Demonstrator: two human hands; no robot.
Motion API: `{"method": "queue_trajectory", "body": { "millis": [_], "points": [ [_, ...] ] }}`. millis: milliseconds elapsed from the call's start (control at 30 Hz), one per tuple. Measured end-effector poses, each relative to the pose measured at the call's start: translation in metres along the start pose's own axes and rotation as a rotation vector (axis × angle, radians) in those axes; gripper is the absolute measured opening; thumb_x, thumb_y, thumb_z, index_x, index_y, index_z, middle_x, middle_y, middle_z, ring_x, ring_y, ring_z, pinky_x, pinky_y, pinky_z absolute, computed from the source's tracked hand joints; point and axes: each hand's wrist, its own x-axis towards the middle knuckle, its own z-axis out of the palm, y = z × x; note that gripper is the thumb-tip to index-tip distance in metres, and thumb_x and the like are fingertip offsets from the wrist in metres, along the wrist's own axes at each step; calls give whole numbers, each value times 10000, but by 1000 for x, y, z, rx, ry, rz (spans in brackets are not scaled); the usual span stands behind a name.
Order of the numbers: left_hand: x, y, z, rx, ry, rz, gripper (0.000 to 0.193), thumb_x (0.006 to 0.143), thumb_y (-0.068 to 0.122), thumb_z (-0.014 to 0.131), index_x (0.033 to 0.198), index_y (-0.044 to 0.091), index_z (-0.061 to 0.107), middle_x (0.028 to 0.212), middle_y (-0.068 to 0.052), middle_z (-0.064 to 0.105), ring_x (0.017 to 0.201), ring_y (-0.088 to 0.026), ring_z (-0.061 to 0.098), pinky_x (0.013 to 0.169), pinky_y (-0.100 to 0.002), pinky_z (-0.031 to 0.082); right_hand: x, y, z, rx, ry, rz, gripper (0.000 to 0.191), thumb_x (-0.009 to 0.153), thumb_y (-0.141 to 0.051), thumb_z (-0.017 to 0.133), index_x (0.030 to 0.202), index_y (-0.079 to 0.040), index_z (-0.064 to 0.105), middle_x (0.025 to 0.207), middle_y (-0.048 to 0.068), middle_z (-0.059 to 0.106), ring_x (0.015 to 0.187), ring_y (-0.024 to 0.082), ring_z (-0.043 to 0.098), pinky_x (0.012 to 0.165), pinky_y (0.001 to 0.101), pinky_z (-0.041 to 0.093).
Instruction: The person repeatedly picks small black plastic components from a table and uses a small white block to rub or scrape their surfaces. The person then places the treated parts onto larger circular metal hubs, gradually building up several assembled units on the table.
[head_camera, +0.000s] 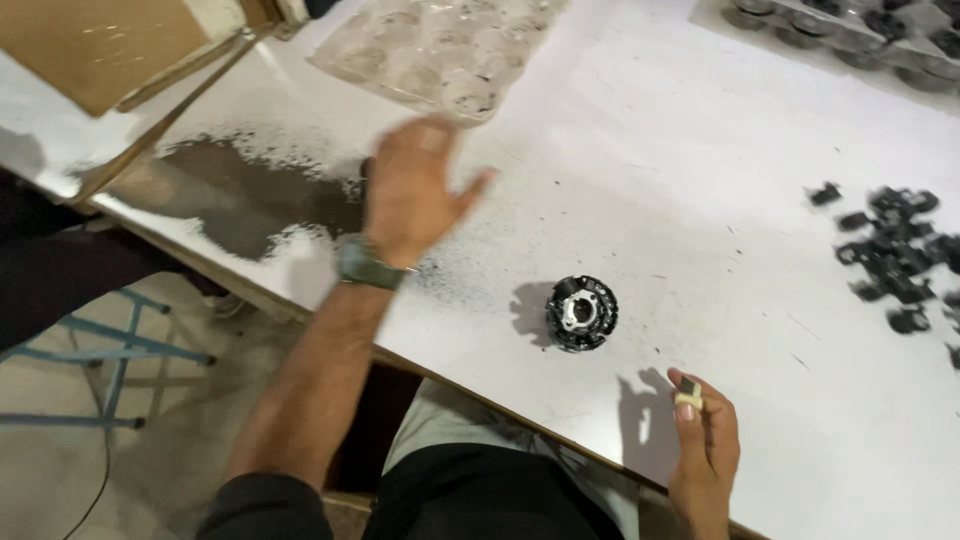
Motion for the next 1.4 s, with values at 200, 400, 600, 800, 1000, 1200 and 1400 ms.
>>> {"method": "queue_trajectory", "body": {
  "millis": [200, 400, 600, 800, 1000, 1200, 1400],
  "points": [
    [-31, -68, -2, -270, -335, -448, 784, 901, 597, 681, 1445, 46, 557, 1227, -266, 658, 1106, -457, 655, 928, -552, 527, 25, -2, 19, 591, 72, 182, 121, 1052, -180, 497, 1058, -65, 536, 1318, 183, 637, 1289, 297, 575, 1108, 477, 424],
    [-29, -29, -20, -109, -87, 22, 791, 972, 584, 732, 1455, -16, 550, 1296, -334, 635, 1180, -467, 655, 960, -523, 555, 42, -18, 62, 686, -5, 361, 190, 1080, -212, 426, 1102, -66, 547, 1295, 162, 620, 1168, 256, 548, 1039, 455, 421],
    [-76, 106, -11, -355, -501, -29, 1022, 811, 670, 770, 1433, -76, 452, 1232, -326, 598, 1156, -453, 616, 897, -578, 529, 7, -38, 77, 678, -14, 399, 258, 1049, -236, 440, 1191, -80, 588, 1296, 126, 585, 1169, 184, 549, 1050, 408, 401],
    [-76, 100, -12, -374, -652, -123, 835, 764, 452, 828, 1406, 26, 505, 1269, -215, 615, 1134, -353, 627, 922, -496, 536, -15, -34, 104, 753, -229, 399, 183, 1052, -243, 507, 1065, -66, 549, 1345, 111, 617, 1192, 181, 547, 1126, 397, 413],
    [-64, 70, -31, -487, -617, -7, 873, 683, 289, 859, 1400, -18, 469, 1340, -229, 573, 1244, -371, 547, 1056, -509, 447, -15, -32, 109, 583, -288, 524, 181, 975, -272, 589, 1010, -96, 569, 1225, 79, 686, 1104, 184, 626, 1015, 452, 464],
    [-97, 116, -34, -632, -635, 228, 932, 667, 216, 823, 1456, -33, 394, 1399, -244, 519, 1322, -374, 475, 1143, -545, 317, -19, -20, 27, 231, 9, 178, 142, 984, -140, 675, 1039, -56, 576, 1008, 96, 710, 979, 174, 672, 879, 332, 563],
    [-125, 150, -25, -710, -619, 326, 921, 698, 243, 835, 1469, -2, 395, 1440, -234, 500, 1380, -380, 446, 1214, -583, 232, -51, -16, 3, 79, 76, 66, 234, 970, -80, 701, 1123, -47, 527, 1111, 85, 620, 1067, 140, 618, 947, 314, 529]
  ]
}}
